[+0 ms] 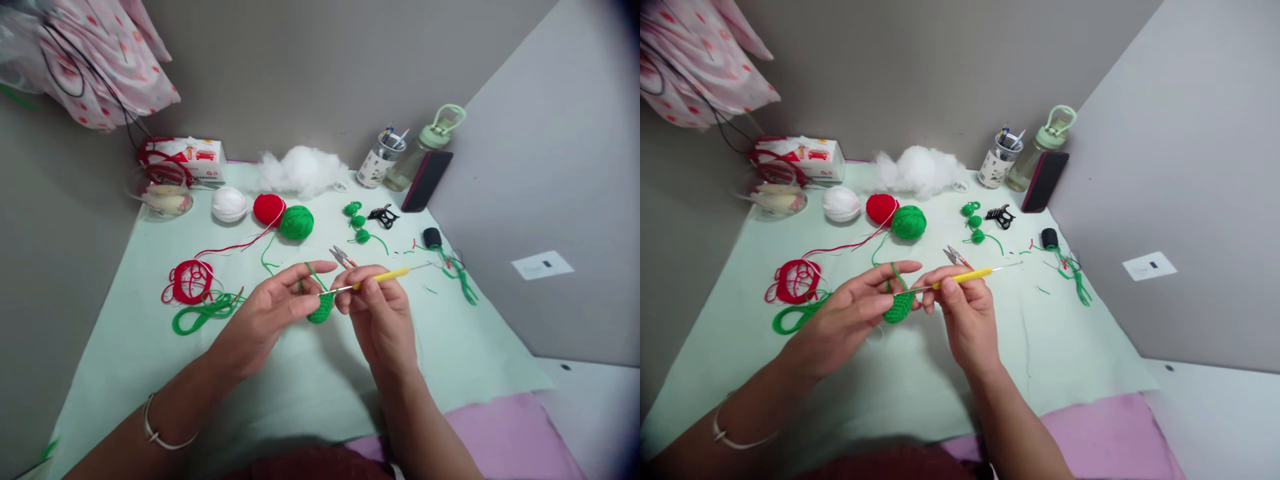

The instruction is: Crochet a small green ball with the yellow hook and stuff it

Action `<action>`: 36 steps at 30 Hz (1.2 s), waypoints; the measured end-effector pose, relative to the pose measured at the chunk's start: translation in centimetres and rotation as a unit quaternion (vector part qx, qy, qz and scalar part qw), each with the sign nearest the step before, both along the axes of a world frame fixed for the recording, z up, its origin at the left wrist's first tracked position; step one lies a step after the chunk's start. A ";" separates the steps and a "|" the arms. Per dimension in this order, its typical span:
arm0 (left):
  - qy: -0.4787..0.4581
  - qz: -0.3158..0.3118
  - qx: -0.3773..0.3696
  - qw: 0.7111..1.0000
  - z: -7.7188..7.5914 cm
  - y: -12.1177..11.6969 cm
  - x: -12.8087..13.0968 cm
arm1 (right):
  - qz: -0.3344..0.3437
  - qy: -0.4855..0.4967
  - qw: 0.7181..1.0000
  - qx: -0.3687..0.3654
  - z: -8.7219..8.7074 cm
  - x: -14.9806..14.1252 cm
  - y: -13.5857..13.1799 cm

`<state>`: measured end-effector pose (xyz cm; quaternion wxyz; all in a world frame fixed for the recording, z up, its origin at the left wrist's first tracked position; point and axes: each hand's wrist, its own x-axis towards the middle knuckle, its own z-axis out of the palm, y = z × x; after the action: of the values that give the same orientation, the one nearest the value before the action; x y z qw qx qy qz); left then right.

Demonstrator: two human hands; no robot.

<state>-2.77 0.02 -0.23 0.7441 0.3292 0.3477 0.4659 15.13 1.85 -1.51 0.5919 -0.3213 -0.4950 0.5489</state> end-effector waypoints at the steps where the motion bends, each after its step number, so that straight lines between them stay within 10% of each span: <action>1: 0.006 -0.002 0.005 1.000 0.0 0.0 -0.1 | 0.004 0.001 1.000 -0.006 0.0 0.1 0.1; 13: 0.109 0.024 0.071 0.991 -0.4 -0.2 -0.3 | -0.058 -0.142 0.980 0.128 0.2 0.6 -1.0; 18: 0.252 0.110 0.101 0.956 -0.3 -0.4 0.4 | -0.116 -0.338 0.862 0.360 -0.1 0.7 -1.8; 23: 0.110 0.082 0.022 0.990 -0.5 -0.7 0.9 | -0.163 -0.494 0.733 0.439 -0.5 0.6 -2.4; 25: 0.028 0.043 -0.032 0.998 -0.4 -0.5 0.9 | -0.175 -0.461 0.759 0.425 -0.6 0.5 -2.4; 31: -0.063 0.020 -0.080 0.995 0.3 0.3 0.0 | -0.144 -0.156 0.955 0.206 -0.2 0.3 -1.3; 36: -0.022 0.030 -0.032 0.999 0.2 0.1 0.2 | -0.073 -0.134 0.976 0.153 -0.1 -0.1 -0.7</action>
<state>-2.59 0.09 0.01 0.7469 0.2847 0.3560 0.4840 15.00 1.19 -1.57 0.6006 -0.3329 -0.6233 0.3740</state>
